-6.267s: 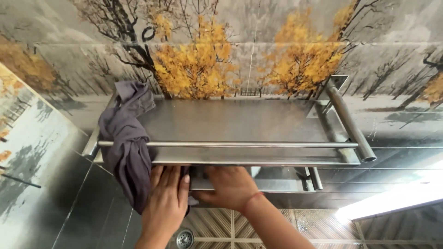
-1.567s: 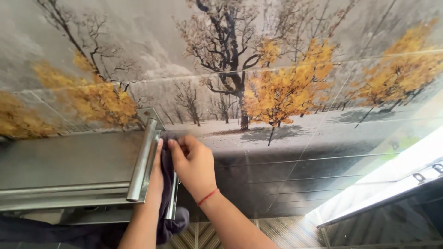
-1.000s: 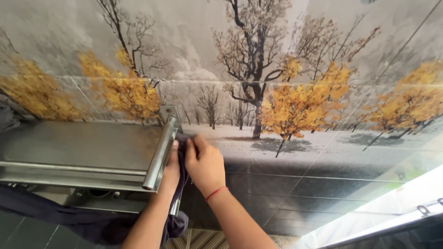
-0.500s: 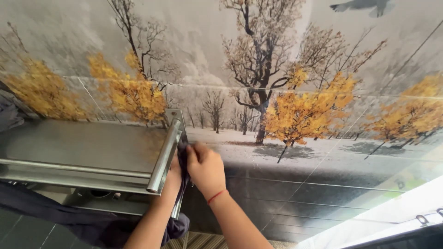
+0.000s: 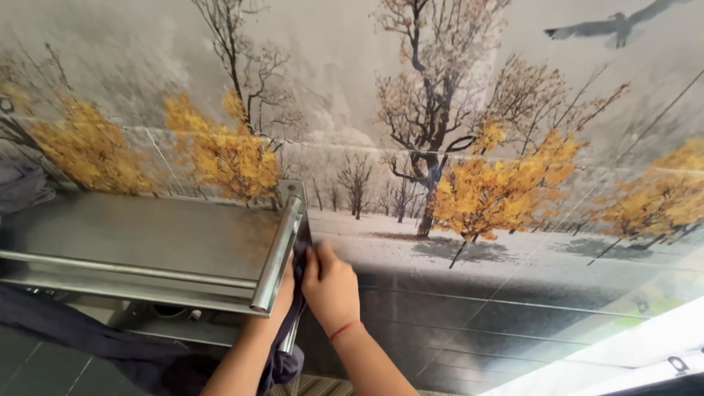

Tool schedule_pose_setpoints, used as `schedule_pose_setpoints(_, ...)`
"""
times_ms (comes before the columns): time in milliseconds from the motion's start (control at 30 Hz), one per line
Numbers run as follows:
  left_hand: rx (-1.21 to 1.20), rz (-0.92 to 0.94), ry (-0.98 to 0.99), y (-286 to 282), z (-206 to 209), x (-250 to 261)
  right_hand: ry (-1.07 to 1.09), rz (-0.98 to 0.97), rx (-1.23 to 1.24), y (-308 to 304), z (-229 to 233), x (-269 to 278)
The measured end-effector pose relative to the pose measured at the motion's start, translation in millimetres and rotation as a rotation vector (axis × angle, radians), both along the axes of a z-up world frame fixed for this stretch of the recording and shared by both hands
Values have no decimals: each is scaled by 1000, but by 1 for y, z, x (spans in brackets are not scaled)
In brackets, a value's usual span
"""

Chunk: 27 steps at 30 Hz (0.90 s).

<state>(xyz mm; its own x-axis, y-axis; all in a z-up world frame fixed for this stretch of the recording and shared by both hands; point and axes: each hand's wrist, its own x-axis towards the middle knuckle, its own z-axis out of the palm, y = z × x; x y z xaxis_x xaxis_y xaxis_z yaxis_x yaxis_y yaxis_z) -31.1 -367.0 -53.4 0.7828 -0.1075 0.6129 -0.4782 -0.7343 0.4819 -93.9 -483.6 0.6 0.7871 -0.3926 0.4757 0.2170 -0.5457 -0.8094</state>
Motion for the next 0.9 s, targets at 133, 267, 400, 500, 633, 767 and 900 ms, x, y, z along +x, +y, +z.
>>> schedule_pose_setpoints(133,92,-97,-50,11,-34,16,378,116,207,-2,21,-7)
schedule_pose_setpoints(267,-27,-72,-138,-5,4,9,85,-3,80,-2,47,-1)
schedule_pose_setpoints(400,-86,-34,88,-5,10,1,26,-3,-24,0,37,0)
schedule_pose_setpoints(500,185,-27,-106,10,-61,27,76,8,-81,1,-2,3)
schedule_pose_setpoints(633,117,-45,-130,5,-7,8,122,14,-45,0,15,3)
schedule_pose_setpoints(767,119,3,0,4,10,1,65,25,-17,2,37,-5)
schedule_pose_setpoints(900,25,127,171,7,4,-28,217,70,-124,3,-16,-4)
